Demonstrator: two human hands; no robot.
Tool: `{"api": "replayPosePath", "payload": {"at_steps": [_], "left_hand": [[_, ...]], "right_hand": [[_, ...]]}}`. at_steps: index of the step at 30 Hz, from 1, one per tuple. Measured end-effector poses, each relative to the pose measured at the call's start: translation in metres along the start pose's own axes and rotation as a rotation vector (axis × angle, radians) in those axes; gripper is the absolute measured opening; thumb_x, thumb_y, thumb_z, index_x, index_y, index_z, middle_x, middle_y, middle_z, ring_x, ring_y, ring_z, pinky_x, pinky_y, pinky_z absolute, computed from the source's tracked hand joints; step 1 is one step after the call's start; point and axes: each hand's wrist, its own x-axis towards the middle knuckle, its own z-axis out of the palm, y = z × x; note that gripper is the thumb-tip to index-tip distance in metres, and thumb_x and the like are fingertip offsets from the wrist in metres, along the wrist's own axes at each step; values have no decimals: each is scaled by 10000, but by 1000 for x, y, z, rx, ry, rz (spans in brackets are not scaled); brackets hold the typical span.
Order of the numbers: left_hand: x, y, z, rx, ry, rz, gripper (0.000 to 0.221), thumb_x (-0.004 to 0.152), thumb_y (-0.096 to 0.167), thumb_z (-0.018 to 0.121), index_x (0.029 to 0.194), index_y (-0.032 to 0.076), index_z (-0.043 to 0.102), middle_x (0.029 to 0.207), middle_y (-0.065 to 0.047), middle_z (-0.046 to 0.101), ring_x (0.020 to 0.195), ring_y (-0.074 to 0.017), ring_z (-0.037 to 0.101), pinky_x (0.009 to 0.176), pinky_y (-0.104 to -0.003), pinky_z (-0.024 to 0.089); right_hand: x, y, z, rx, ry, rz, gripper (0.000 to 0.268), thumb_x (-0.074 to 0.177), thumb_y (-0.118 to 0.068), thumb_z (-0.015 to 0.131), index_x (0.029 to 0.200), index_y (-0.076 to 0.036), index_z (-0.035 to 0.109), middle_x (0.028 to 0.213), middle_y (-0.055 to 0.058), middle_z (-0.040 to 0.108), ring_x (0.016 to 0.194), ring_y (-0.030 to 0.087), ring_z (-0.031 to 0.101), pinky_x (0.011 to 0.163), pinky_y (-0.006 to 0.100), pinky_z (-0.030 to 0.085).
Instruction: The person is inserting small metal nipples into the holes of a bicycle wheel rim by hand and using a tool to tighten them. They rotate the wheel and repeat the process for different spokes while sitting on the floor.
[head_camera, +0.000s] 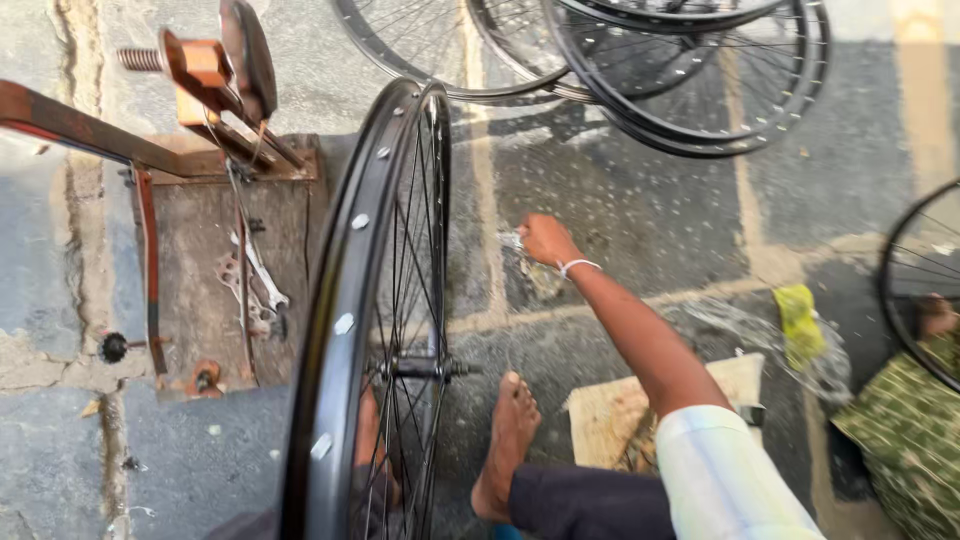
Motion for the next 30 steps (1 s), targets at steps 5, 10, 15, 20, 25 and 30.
{"api": "replayPosePath", "payload": {"at_steps": [5, 10, 15, 20, 25, 30], "left_hand": [[-67, 27, -5, -144, -141, 51, 448, 997, 117, 654, 1424, -19, 669, 807, -90, 724, 622, -67, 602, 594, -216, 521], [-83, 58, -9, -418, -346, 72, 456, 1034, 133, 582, 1464, -17, 584, 767, -14, 626, 612, -43, 539, 540, -206, 438], [-92, 62, 6, -464, -515, 176, 460, 1053, 187, 561, 1470, -6, 551, 800, 9, 618, 609, -39, 534, 532, -201, 437], [-93, 39, 16, -375, -561, 266, 426, 1090, 242, 540, 1426, -13, 602, 822, 2, 631, 591, -51, 562, 551, -210, 471], [-100, 18, 12, -192, -525, 397, 396, 1085, 211, 580, 1393, -36, 623, 815, -20, 658, 624, -59, 570, 580, -216, 483], [-107, 7, 10, -312, -446, 366, 401, 1096, 191, 592, 1415, -52, 593, 889, -30, 661, 701, -73, 586, 663, -227, 505]], "right_hand": [[-154, 69, -60, 915, -124, 424, 143, 927, -93, 599, 961, 18, 681, 781, 117, 657, 697, 234, 644, 671, 427, 590], [-312, 5, -90, 1482, 113, 536, 132, 977, -149, 661, 903, -41, 645, 825, 79, 601, 733, 210, 632, 738, 408, 619], [-435, -81, -110, 1827, 220, 443, 220, 950, -242, 640, 899, -29, 623, 997, 152, 677, 852, 247, 687, 754, 407, 591], [-491, -187, -118, 1162, 628, -118, 179, 983, -186, 701, 1014, -28, 625, 1195, 130, 639, 1045, 231, 654, 915, 418, 565], [-501, -252, -124, 650, 785, -586, 260, 926, -129, 809, 1078, -33, 622, 1270, 160, 592, 1139, 297, 631, 987, 403, 532], [-488, -265, -110, 643, 809, -621, 257, 902, -103, 838, 1067, -34, 653, 1247, 155, 616, 1001, 264, 634, 925, 400, 519]]}}
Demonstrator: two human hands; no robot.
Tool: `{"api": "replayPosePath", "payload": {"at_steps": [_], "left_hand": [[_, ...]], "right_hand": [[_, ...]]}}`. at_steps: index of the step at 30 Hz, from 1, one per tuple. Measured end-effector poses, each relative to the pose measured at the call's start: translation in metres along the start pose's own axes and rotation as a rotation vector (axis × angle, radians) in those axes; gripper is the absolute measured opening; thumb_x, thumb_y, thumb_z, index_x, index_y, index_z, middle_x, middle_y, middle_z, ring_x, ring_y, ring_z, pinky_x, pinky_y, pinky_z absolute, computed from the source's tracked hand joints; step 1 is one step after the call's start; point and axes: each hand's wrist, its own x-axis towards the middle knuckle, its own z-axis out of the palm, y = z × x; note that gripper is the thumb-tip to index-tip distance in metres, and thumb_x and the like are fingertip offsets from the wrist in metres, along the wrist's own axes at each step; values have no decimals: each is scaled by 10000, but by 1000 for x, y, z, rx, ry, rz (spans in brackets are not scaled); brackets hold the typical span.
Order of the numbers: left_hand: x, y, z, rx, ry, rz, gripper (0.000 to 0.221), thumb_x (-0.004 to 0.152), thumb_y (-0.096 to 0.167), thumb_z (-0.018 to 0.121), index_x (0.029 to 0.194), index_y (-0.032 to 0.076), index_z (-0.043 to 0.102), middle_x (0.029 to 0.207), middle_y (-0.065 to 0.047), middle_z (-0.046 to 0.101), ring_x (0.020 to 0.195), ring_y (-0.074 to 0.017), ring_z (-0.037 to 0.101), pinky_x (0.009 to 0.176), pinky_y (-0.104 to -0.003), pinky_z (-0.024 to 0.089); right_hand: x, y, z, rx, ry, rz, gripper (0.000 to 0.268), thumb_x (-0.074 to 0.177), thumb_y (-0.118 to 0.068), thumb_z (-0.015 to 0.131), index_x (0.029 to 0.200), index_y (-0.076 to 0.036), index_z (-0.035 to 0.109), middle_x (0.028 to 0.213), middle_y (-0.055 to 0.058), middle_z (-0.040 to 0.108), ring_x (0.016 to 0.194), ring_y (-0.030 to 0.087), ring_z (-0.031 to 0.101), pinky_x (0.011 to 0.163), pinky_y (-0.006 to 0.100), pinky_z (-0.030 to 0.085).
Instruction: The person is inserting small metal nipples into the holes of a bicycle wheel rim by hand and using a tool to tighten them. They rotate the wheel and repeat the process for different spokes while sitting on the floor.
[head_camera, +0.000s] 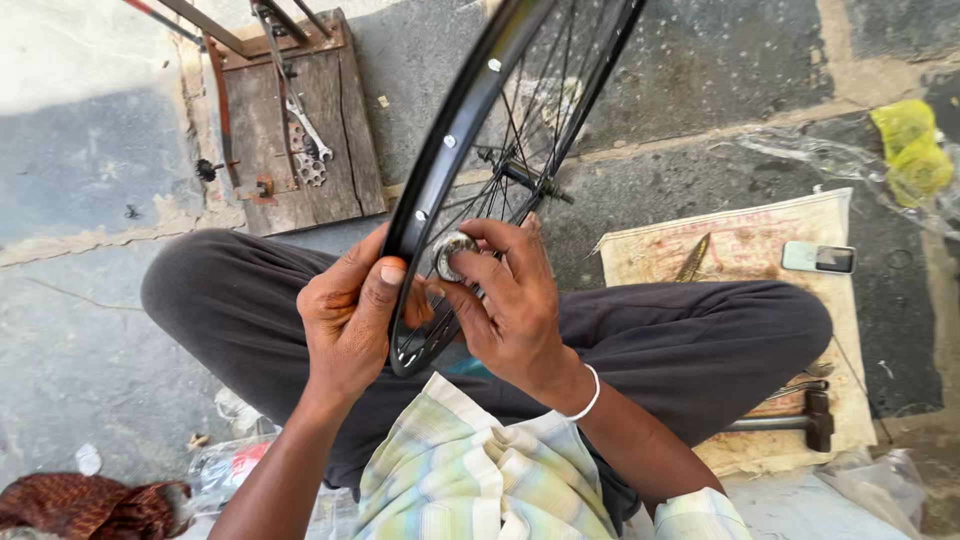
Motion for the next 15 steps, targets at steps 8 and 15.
{"api": "replayPosePath", "payload": {"at_steps": [8, 15], "left_hand": [[-3, -2, -9, 18, 99, 70, 425, 1129, 244, 594, 1468, -13, 593, 810, 0, 614, 697, -65, 567, 760, -256, 566], [-8, -3, -1, 85, 22, 35, 393, 1098, 225, 606, 1411, -13, 616, 923, -44, 676, 708, -77, 581, 649, -229, 488]], "right_hand": [[-4, -2, 7, 25, -24, 63, 302, 879, -191, 837, 1067, -21, 674, 1120, 116, 643, 905, 238, 641, 862, 339, 503], [-8, -2, 12, 34, -31, 9, 172, 1027, -91, 698, 1143, -2, 607, 1245, 151, 651, 993, 244, 683, 916, 371, 536]]}}
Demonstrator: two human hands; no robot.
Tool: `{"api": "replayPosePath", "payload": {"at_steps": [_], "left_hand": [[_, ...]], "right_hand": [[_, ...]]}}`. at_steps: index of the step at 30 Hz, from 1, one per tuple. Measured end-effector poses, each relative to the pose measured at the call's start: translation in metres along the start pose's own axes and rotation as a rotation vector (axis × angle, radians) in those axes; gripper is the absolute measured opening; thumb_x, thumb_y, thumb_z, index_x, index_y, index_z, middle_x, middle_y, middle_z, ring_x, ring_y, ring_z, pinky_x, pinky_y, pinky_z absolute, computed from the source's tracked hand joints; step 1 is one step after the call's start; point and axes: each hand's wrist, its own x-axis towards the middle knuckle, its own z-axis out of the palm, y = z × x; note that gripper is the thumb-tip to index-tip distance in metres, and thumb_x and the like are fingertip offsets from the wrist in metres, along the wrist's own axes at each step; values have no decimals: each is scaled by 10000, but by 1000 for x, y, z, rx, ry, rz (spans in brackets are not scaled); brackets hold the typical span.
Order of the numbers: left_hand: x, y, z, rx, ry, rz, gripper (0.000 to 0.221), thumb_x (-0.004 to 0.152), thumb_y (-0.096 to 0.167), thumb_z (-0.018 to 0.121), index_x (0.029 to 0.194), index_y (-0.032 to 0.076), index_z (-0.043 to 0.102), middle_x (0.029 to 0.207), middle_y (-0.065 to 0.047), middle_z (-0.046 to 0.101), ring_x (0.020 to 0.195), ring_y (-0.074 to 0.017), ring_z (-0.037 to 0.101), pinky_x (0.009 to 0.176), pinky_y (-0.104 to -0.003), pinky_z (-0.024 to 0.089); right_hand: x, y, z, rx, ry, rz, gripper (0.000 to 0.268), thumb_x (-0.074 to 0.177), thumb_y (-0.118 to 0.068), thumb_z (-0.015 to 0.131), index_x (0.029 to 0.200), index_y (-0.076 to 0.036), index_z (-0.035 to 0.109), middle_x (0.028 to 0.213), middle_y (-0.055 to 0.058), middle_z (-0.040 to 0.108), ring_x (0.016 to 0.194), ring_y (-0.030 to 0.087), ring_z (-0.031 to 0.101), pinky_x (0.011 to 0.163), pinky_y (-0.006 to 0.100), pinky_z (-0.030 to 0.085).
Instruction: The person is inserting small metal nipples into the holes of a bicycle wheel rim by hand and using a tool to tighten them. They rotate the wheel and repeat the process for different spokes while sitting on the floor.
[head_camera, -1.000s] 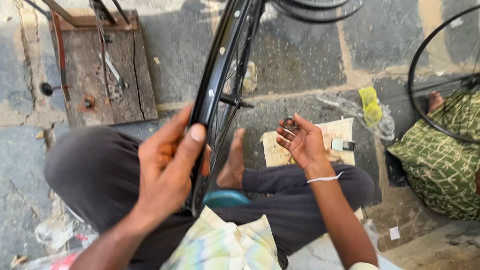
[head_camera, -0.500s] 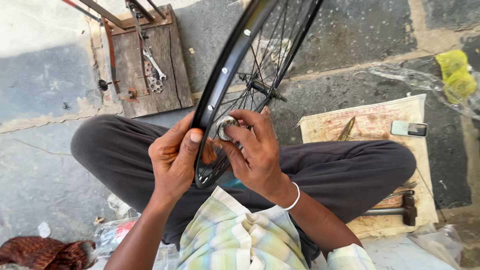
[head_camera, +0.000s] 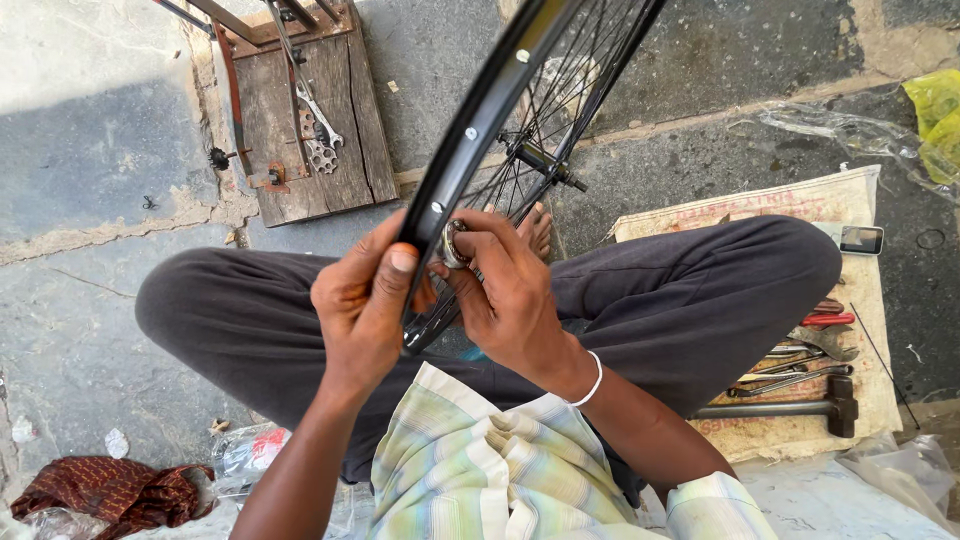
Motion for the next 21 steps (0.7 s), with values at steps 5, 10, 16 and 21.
{"api": "replayPosePath", "payload": {"at_steps": [5, 10, 16, 21], "left_hand": [[-2, 0, 7, 36, 59, 45, 372, 1108, 219, 606, 1400, -12, 630, 866, -48, 677, 678, -79, 578, 618, -232, 486], [7, -7, -7, -29, 115, 40, 405, 1126, 229, 592, 1434, -34, 601, 814, -49, 638, 669, -91, 579, 656, -269, 523], [12, -13, -14, -34, 94, 127, 392, 1143, 228, 584, 1433, -36, 597, 788, -74, 631, 614, -107, 583, 656, -303, 548], [9, -18, -19, -46, 103, 135, 384, 1142, 223, 585, 1425, -36, 604, 772, -76, 626, 604, -110, 585, 652, -306, 545]], "right_hand": [[3, -5, -10, 394, -33, 296, 226, 988, -95, 728, 1138, 8, 594, 1114, 133, 610, 890, 225, 670, 794, 322, 564], [9, -6, -12, 79, -101, 108, 216, 984, -64, 734, 1146, 37, 630, 1169, 152, 628, 964, 267, 663, 877, 370, 544], [10, 10, 9, -30, -50, -1, 292, 896, -156, 827, 1086, 10, 680, 1249, 130, 639, 1102, 275, 655, 945, 393, 522], [7, 11, 17, 68, -51, 147, 302, 967, -253, 767, 1141, -13, 710, 1257, 88, 664, 1175, 251, 669, 1106, 429, 439]]}}
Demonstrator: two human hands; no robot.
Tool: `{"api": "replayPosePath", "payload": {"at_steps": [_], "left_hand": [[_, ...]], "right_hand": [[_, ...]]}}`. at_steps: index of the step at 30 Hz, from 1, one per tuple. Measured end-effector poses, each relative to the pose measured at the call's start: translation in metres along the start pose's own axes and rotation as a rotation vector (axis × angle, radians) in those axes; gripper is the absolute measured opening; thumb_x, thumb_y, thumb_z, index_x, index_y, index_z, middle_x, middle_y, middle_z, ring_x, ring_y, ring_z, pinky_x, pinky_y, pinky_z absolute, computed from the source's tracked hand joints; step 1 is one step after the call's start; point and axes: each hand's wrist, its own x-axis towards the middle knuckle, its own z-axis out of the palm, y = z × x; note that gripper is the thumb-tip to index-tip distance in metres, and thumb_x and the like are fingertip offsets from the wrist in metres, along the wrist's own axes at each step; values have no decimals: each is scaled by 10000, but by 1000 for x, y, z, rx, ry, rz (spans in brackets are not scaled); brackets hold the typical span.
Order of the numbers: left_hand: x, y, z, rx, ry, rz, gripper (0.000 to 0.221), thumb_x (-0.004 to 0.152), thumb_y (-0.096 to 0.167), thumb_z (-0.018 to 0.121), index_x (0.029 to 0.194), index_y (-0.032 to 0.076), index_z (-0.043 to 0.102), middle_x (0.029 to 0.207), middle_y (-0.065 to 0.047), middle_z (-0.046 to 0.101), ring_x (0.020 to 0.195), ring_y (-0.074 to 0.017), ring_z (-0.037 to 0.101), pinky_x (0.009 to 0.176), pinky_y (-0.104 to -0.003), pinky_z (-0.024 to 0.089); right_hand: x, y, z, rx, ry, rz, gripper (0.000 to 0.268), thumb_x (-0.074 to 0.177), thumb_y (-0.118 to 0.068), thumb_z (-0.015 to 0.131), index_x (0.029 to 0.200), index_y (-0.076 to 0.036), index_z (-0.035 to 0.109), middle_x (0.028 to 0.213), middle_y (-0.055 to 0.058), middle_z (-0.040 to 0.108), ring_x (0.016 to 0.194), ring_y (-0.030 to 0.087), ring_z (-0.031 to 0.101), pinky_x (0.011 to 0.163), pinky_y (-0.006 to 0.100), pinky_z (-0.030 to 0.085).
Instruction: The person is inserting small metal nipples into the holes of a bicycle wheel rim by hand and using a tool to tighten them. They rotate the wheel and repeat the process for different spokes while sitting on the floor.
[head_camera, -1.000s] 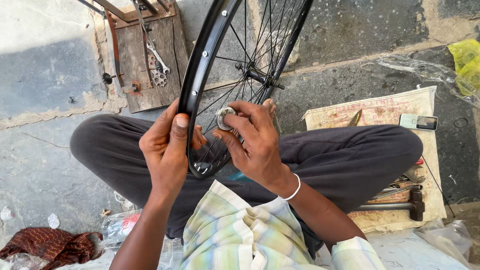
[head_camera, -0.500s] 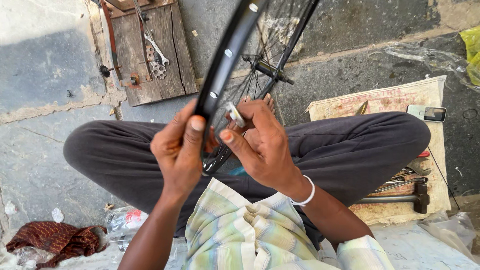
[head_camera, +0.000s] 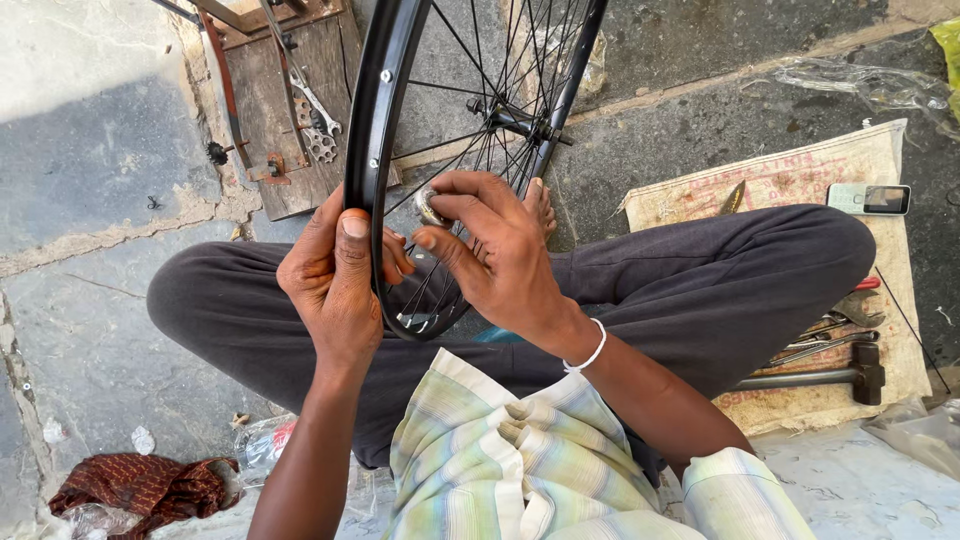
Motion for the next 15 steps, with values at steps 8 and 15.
{"api": "replayPosePath", "payload": {"at_steps": [8, 15], "left_hand": [[-1, -3, -7, -35, 47, -25, 395, 1109, 224, 593, 1402, -39, 606, 768, -83, 640, 626, -120, 596, 639, -315, 557], [3, 1, -7, -63, 180, -28, 346, 1012, 205, 716, 1238, -45, 637, 1063, -44, 699, 948, -108, 658, 882, -277, 554]], "right_hand": [[-5, 1, 26, 1, 136, 78, 353, 929, -300, 771, 1150, -39, 685, 1195, 69, 712, 1105, 212, 697, 1186, 524, 314], [26, 15, 18, 435, -212, 19, 368, 1005, -248, 742, 1315, -61, 671, 1291, 77, 714, 1268, 245, 658, 1160, 393, 487]]}}
